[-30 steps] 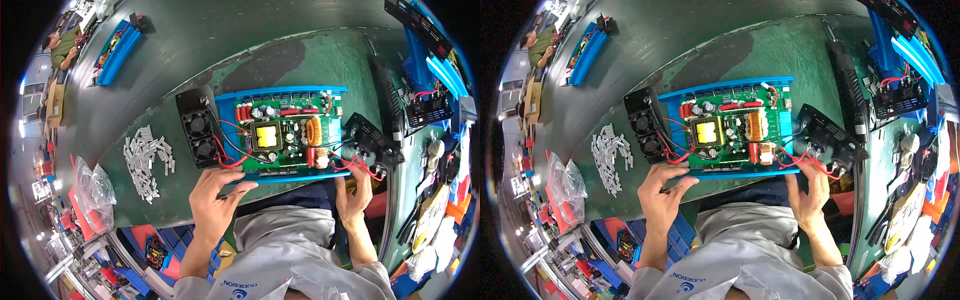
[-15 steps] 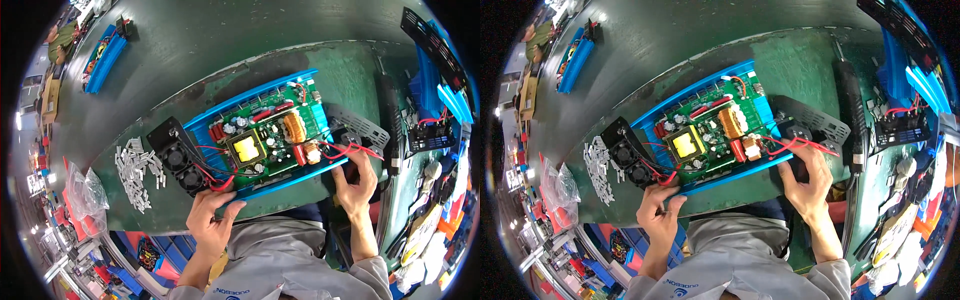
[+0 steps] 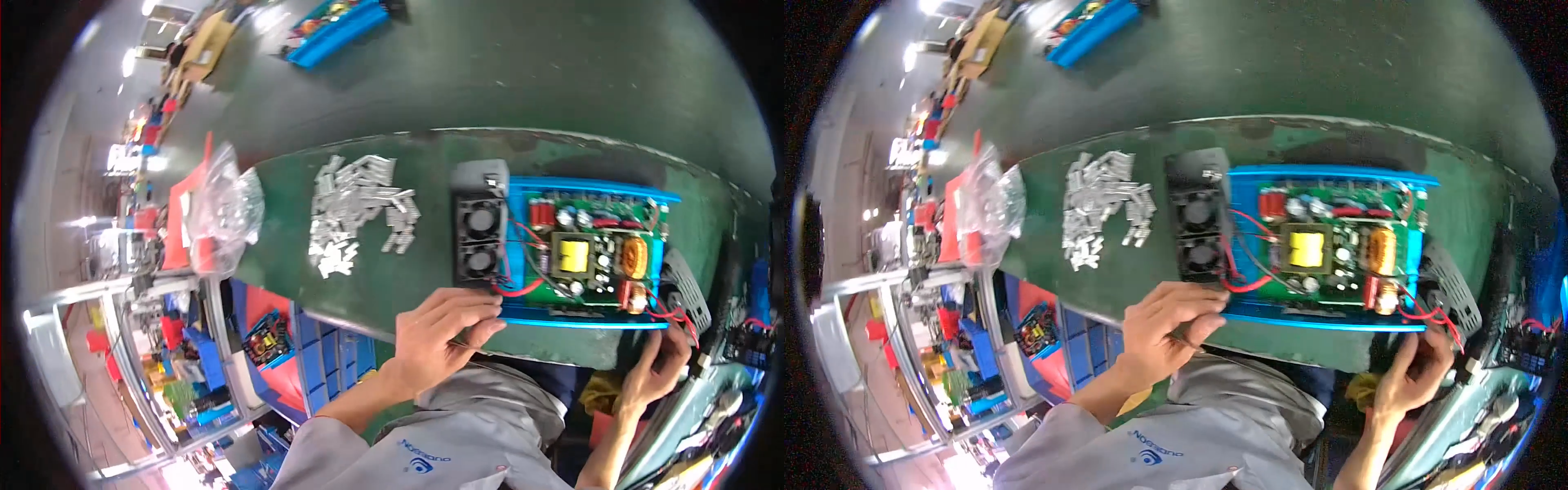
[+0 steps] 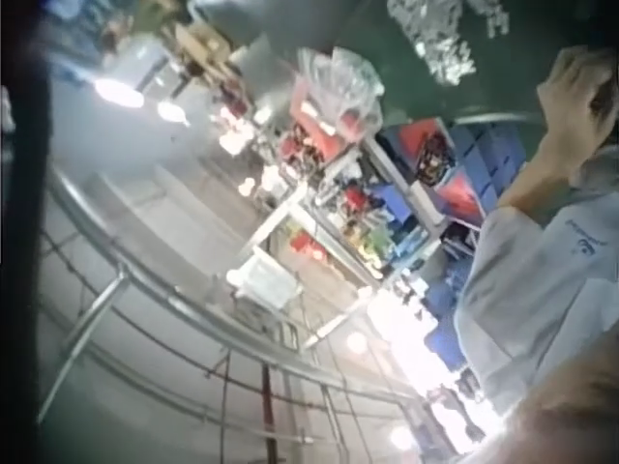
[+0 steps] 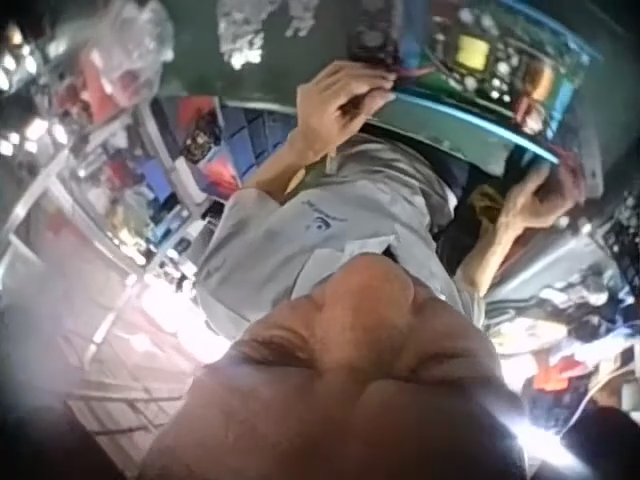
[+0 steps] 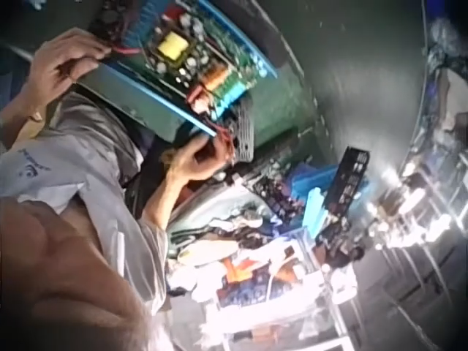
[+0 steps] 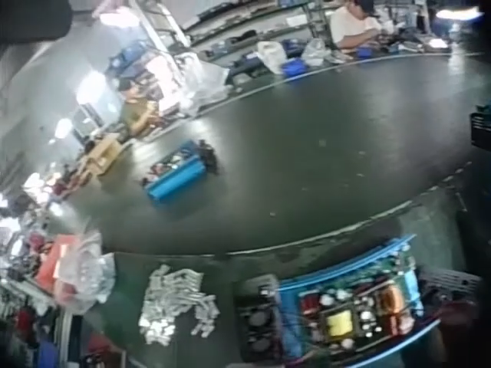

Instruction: Assembling components into an electronic device casing using an electric screwdriver.

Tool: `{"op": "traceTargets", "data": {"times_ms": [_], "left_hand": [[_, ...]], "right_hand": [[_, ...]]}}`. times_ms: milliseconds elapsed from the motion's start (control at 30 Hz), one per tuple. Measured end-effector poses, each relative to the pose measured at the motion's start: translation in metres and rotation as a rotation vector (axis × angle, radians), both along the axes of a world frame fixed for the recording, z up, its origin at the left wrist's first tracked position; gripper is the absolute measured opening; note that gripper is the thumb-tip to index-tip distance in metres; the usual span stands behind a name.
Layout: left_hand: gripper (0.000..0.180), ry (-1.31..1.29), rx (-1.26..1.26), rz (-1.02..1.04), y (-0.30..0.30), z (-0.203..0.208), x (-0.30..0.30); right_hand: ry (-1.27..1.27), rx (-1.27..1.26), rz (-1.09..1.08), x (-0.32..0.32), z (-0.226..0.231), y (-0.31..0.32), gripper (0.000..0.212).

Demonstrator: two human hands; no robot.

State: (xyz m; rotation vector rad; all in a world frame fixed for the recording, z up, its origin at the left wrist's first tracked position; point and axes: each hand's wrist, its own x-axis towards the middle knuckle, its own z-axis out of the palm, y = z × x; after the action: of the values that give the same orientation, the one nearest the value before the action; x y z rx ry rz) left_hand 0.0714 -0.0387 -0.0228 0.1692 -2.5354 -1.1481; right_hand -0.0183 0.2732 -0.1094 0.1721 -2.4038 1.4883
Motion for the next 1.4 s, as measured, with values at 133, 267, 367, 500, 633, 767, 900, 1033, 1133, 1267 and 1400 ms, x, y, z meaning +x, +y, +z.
{"op": "traceTargets", "data": {"times_ms": [133, 267, 367, 500, 633, 767, 900, 1033, 1133, 1267, 1400], "left_hand": [[0.011, 0.01, -0.168, 0.303, -0.051, 0.006, 0.019], [0.012, -0.118, -0.198, 0.551, -0.095, 0.003, 0.031], [0.014, -0.108, -0.23, 0.577, -0.113, -0.01, 0.032], [0.017, -0.133, -0.237, 0.573, -0.119, -0.022, 0.013], [0.022, -0.114, -0.499, 0.627, -0.131, -0.036, 0.025], [0.017, -0.016, -0.407, 0.547, -0.159, -0.064, 0.044], [0.017, 0.159, -0.613, 0.213, -0.096, -0.008, 0.035], [0.017, 0.039, 0.024, -0.231, 0.008, 0.033, 0.0], [0.021, 0.195, -0.039, -0.346, 0.031, 0.03, -0.01], [0.027, 0.091, 0.017, -0.233, 0.03, 0.013, -0.004], [0.031, 0.037, 0.509, -0.19, 0.012, -0.008, -0.003]], "right_hand": [[0.024, 0.041, -0.023, -0.001, 0.001, 0.007, 0.02], [0.035, 0.109, -0.03, -0.005, 0.002, -0.002, 0.018], [-0.04, 0.08, -0.049, -0.005, 0.008, -0.007, 0.016], [0.028, 0.146, -0.056, 0.0, 0.015, 0.003, 0.018], [-0.045, 0.214, -0.042, 0.004, 0.025, -0.013, 0.014], [0.082, 0.116, 0.041, 0.006, 0.052, -0.033, 0.02], [0.086, -0.089, 0.199, 0.035, 0.065, -0.048, 0.025], [-0.19, -0.401, 0.508, 0.049, 0.078, -0.084, 0.03], [-0.056, -0.459, 0.674, 0.042, 0.075, -0.107, 0.027], [-0.027, -0.53, 0.694, 0.034, 0.081, -0.105, 0.022], [-0.229, -0.593, 0.621, 0.04, 0.078, -0.101, 0.015]]}}
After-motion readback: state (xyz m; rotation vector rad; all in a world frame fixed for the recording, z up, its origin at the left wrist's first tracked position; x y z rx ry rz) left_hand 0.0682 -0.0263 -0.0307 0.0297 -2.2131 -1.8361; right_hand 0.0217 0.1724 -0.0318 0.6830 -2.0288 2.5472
